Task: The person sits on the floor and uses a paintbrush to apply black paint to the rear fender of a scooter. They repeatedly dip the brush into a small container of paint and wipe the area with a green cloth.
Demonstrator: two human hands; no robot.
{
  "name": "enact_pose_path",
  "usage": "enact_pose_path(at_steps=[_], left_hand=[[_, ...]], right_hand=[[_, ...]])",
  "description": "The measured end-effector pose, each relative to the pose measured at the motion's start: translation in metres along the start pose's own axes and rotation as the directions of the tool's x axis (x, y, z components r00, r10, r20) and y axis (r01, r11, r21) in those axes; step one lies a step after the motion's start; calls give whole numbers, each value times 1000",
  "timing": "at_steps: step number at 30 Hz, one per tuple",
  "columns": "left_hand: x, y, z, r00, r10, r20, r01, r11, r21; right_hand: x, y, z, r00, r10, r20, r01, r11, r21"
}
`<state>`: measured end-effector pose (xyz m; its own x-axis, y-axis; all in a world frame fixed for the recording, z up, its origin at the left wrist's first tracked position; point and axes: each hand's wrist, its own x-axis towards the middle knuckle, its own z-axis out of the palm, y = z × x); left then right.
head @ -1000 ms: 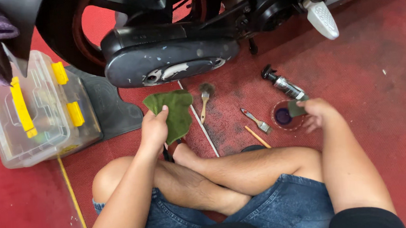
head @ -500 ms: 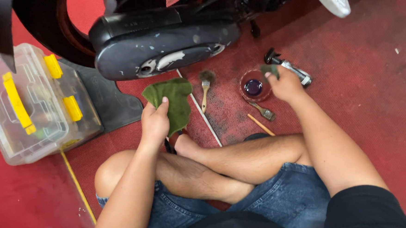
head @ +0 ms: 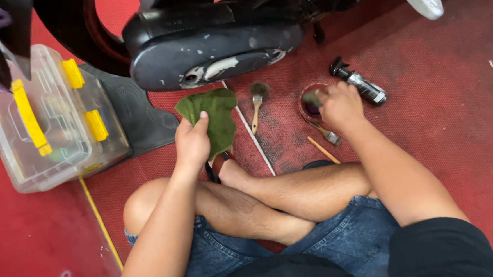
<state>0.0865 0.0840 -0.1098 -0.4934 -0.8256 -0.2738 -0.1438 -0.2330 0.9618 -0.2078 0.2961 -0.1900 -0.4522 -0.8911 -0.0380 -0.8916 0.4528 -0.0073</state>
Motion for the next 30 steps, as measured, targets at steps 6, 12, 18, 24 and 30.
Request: enact_pose_path(at_steps=[6, 12, 18, 24, 30], left_hand=[[-2, 9, -8, 1000, -8, 6, 9, 1000, -25], [-5, 10, -12, 999, 35, 24, -33, 996, -84], [-8, 9, -24, 997, 75, 10, -73, 989, -131], [-6, 16, -30, 997, 61, -56, -73, 968, -239], [-9, 23, -27, 996, 91, -20, -93, 975, -201]], right_hand=[[19, -19, -59, 871, 341, -354, 21, 694, 720], [59, -117, -106, 738, 358, -573, 167, 725, 668], [59, -182, -122, 797, 31, -603, 360, 778, 515], [75, -167, -124, 702, 474, -531, 85, 685, 723], [66, -188, -138, 835, 121, -537, 282, 744, 606]])
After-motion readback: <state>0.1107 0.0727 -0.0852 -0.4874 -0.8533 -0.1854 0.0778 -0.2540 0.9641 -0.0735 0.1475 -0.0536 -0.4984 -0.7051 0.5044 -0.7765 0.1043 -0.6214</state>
